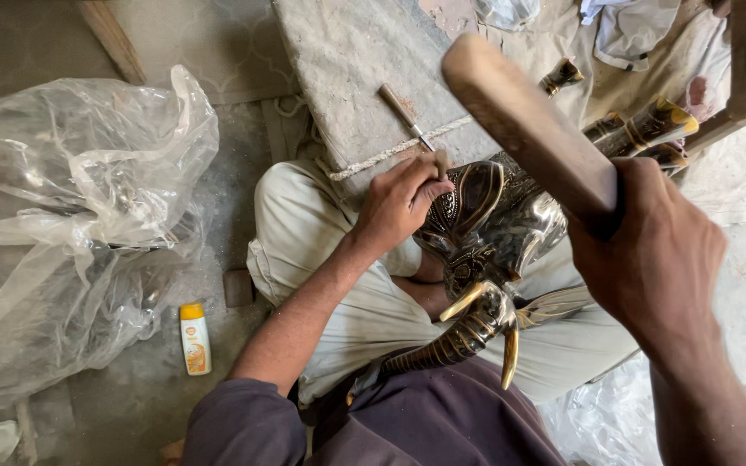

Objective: The person is engraving a metal elephant statue using a chisel and hammer. They repeatedly strike the chisel to create detailed patterns on the statue's surface.

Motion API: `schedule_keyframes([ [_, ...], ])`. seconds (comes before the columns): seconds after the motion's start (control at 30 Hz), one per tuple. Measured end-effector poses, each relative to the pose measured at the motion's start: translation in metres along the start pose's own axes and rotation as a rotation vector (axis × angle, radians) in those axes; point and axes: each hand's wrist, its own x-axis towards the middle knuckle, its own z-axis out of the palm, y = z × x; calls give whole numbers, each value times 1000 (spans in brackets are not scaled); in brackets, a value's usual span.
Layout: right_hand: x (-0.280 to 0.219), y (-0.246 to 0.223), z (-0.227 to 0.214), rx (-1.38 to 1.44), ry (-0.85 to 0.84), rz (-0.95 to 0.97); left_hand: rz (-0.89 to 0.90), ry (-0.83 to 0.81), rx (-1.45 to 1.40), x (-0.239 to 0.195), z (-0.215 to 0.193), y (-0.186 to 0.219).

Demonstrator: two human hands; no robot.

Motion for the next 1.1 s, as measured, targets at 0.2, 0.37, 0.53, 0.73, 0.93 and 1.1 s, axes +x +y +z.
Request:
schedule_keyframes([
  [0.2, 8, 1, 3, 415, 347, -361, 86, 91, -96, 3, -12, 18],
  [0.37, 17, 0, 5, -212, 85, -247, 103, 89, -86, 4, -12, 18],
  [0.53, 26, -3, 10, 54, 191, -338, 65, 70, -64, -3, -11, 12],
  [0.73, 36, 5, 15, 13, 175, -347, 110, 87, -102, 0, -5, 6],
  [0.93, 39, 0, 14, -45, 150, -333, 97, 51, -101, 1, -6, 5],
  [1.1, 40, 1, 13, -362, 169, -347, 80, 32, -84, 3, -11, 10],
])
